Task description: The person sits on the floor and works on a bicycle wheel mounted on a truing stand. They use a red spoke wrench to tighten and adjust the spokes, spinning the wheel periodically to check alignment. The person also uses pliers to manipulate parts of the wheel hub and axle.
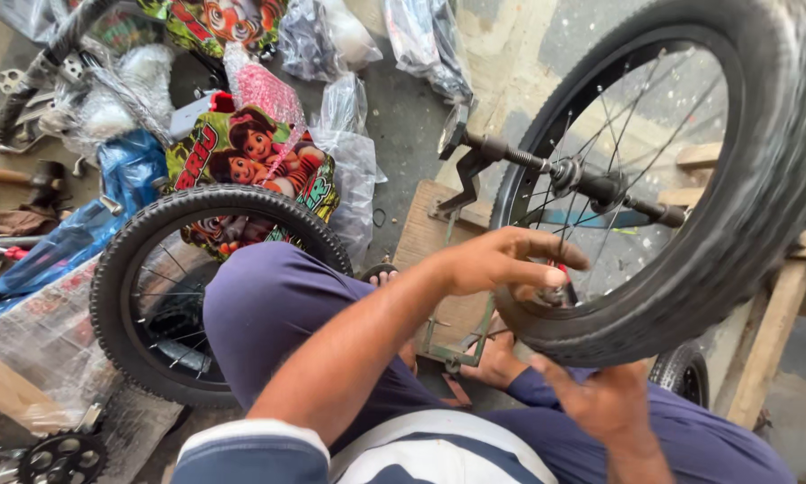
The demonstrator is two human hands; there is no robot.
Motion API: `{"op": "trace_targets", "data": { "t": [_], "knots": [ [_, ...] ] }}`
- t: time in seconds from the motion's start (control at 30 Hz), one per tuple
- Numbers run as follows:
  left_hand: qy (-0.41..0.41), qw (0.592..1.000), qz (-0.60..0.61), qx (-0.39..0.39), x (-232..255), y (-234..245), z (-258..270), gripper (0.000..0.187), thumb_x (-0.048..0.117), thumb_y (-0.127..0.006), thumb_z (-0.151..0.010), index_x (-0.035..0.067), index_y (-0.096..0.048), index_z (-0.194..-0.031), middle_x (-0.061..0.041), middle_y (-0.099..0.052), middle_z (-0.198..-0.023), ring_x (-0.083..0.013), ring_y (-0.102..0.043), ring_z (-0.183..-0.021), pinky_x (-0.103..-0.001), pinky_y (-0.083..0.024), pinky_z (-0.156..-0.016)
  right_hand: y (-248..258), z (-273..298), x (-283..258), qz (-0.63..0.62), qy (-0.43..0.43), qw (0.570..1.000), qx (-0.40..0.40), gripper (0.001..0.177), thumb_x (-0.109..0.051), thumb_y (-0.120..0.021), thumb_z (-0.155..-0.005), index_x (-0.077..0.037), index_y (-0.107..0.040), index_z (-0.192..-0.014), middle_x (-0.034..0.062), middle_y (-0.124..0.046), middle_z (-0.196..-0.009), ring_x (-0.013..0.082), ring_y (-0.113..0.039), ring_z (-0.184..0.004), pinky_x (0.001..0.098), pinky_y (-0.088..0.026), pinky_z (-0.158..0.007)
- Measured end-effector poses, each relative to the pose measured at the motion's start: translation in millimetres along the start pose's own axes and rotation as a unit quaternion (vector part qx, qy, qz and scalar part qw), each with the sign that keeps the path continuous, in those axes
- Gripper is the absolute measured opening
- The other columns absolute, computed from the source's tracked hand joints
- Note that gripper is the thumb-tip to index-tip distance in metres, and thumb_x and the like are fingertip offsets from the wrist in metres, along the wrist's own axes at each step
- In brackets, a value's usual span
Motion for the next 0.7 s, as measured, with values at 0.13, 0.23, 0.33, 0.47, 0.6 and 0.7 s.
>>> {"op": "trace_targets", "data": {
  "t": [0.13, 0.23, 0.33, 0.47, 0.6, 0.7],
  "knots": [
    [-0.011, 0.993, -0.118, 0.007, -5.7, 0.0, -6.1, 0.039, 0.029, -0.081, -0.088, 0.008, -0.068, -0.118, -0.005, -0.074, -0.105, -0.0133, -0.065, -0.089, -0.032, -0.053, -0.083, -2.4, -2.0, 4.1, -0.001, -0.026, 1.0, -0.01, 0.036, -0.027, -0.086, -0.074, -0.009, -0.075, -0.103, 0.0049, -0.076, -0.099, 0.0225, -0.074, -0.089, 0.0364, -0.055, -0.082],
    [0.028, 0.861, -0.462, 0.211, -4.0, 18.1, -10.0, 0.037, 0.031, -0.083, -0.082, 0.006, -0.069, -0.105, -0.01, -0.076, -0.09, -0.0211, -0.071, -0.082, -0.037, -0.054, -0.074, -35.8, -8.2, 14.1, 0.021, -0.01, 1.0, -0.014, 0.033, -0.026, -0.088, -0.075, -0.009, -0.075, -0.1, 0.0053, -0.076, -0.095, 0.0229, -0.072, -0.085, 0.0372, -0.054, -0.078],
    [0.041, 0.752, -0.589, 0.293, 4.0, 15.7, -7.8, 0.039, 0.032, -0.083, -0.084, 0.007, -0.066, -0.108, -0.012, -0.074, -0.093, -0.0299, -0.071, -0.084, -0.043, -0.051, -0.076, -44.4, -4.9, 20.4, -0.041, -0.034, 0.998, -0.025, 0.028, -0.023, -0.085, -0.079, -0.011, -0.076, -0.102, 0.002, -0.077, -0.094, 0.0197, -0.074, -0.085, 0.0353, -0.056, -0.08],
    [0.024, 0.962, -0.251, 0.103, -8.8, 18.3, -4.3, 0.047, 0.037, -0.081, -0.085, 0.009, -0.067, -0.12, -0.013, -0.072, -0.095, -0.0198, -0.068, -0.084, -0.036, -0.054, -0.078, -4.3, -6.2, -1.5, -0.009, 0.011, 1.0, 0.008, 0.031, -0.023, -0.082, -0.078, -0.011, -0.073, -0.106, 0.0035, -0.075, -0.103, 0.0204, -0.073, -0.095, 0.0346, -0.055, -0.087],
    [0.019, 0.999, -0.015, -0.045, -6.7, -0.5, -0.9, 0.052, 0.039, -0.082, -0.087, 0.005, -0.068, -0.124, -0.009, -0.072, -0.11, -0.0135, -0.066, -0.093, -0.032, -0.055, -0.085, 10.5, -3.2, -4.0, 0.04, -0.002, 0.999, -0.001, 0.037, -0.027, -0.084, -0.073, -0.01, -0.073, -0.103, 0.0037, -0.074, -0.101, 0.0239, -0.071, -0.089, 0.0418, -0.05, -0.084],
    [0.051, 0.883, -0.424, 0.197, 1.5, 18.9, -3.6, 0.045, 0.04, -0.086, -0.074, 0.005, -0.074, -0.099, -0.012, -0.075, -0.083, -0.0196, -0.07, -0.073, -0.035, -0.055, -0.069, -20.4, -5.2, 9.6, -0.078, -0.035, 0.996, 0.006, 0.033, -0.026, -0.085, -0.08, -0.009, -0.074, -0.106, 0.0018, -0.076, -0.1, 0.0198, -0.074, -0.086, 0.0339, -0.057, -0.077]
  ]
}}
Point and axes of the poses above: each hand's wrist, its own z-axis away from the middle knuckle, its own y-axis out of the back of the hand, x = y × z, the point moved 9 cm from there along -z, towards the middle knuckle
